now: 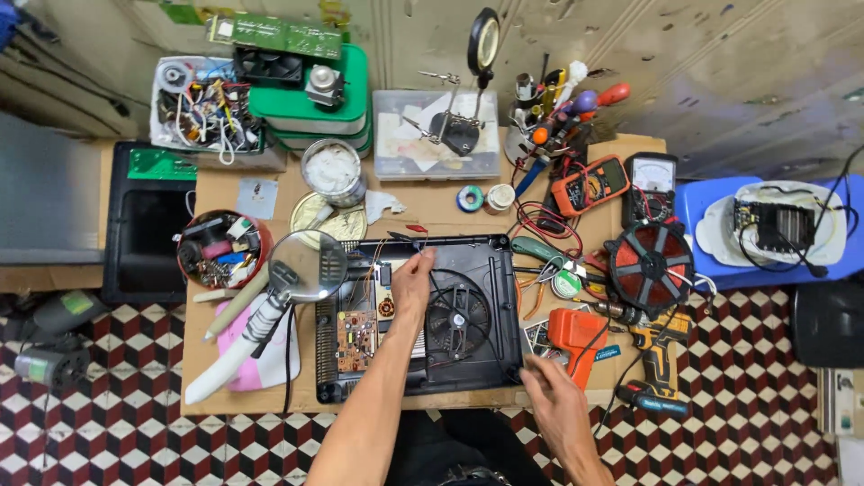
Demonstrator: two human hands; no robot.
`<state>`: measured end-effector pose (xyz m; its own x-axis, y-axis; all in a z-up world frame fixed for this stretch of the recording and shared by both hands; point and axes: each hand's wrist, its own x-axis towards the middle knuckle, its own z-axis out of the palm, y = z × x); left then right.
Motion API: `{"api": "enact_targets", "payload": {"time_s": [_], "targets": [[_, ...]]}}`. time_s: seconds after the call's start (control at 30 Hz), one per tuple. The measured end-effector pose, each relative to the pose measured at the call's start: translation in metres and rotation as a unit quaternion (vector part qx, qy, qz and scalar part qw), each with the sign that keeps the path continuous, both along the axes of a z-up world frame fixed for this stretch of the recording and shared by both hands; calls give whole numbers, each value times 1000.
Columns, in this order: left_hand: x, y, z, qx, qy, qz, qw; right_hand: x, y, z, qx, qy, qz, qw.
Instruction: Disassembling, inspecting, and testing components of an induction cooktop using a multimeter and various repair tools.
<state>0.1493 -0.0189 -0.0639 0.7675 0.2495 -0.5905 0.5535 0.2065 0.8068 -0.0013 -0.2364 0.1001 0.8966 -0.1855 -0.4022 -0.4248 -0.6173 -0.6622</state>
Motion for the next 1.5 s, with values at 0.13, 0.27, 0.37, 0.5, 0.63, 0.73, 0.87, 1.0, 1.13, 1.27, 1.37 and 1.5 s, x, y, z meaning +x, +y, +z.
{"api": "enact_targets", "payload": {"time_s": [0.13, 0.27, 0.37, 0.5, 0.63, 0.73, 0.87, 1.0, 1.13, 1.27, 1.37, 1.5], "targets": [[18, 2, -49, 112, 23, -32, 993, -85, -35, -34, -3, 74, -148, 986], [27, -5, -57, 14, 55, 47, 997, -166, -52, -88, 65, 135, -331, 932], [18, -6, -22, 33, 48, 63, 996, -195, -52, -111, 108, 117, -381, 911], [-7, 18, -59, 46, 25, 47, 998, -161, -42, -63, 126, 72, -368, 919], [-32, 15, -44, -5, -6, 36, 999, -86, -73, 25, 63, 25, -338, 939], [-53, 27, -25, -20, -4, 38, 999, -34, -123, 14, 44, -22, -290, 956], [-99, 17, -13, -5, 5, 31, 999, 60, -144, 39, 2, -8, -217, 976], [-146, -27, 28, 18, 34, 32, 999, 126, -160, -43, -85, 78, -109, 987], [-175, -76, 48, 18, 130, -31, 991, 149, -154, -94, -15, 232, -130, 964], [-182, -109, 30, -22, 218, -20, 976, 147, -169, -122, 111, 187, -171, 961], [-171, -122, 25, -59, 180, -21, 982, 135, -187, -106, 229, 180, -148, 945], [-154, -123, 47, -8, 112, -81, 990, 97, -180, -31, 225, 106, -166, 954]]}}
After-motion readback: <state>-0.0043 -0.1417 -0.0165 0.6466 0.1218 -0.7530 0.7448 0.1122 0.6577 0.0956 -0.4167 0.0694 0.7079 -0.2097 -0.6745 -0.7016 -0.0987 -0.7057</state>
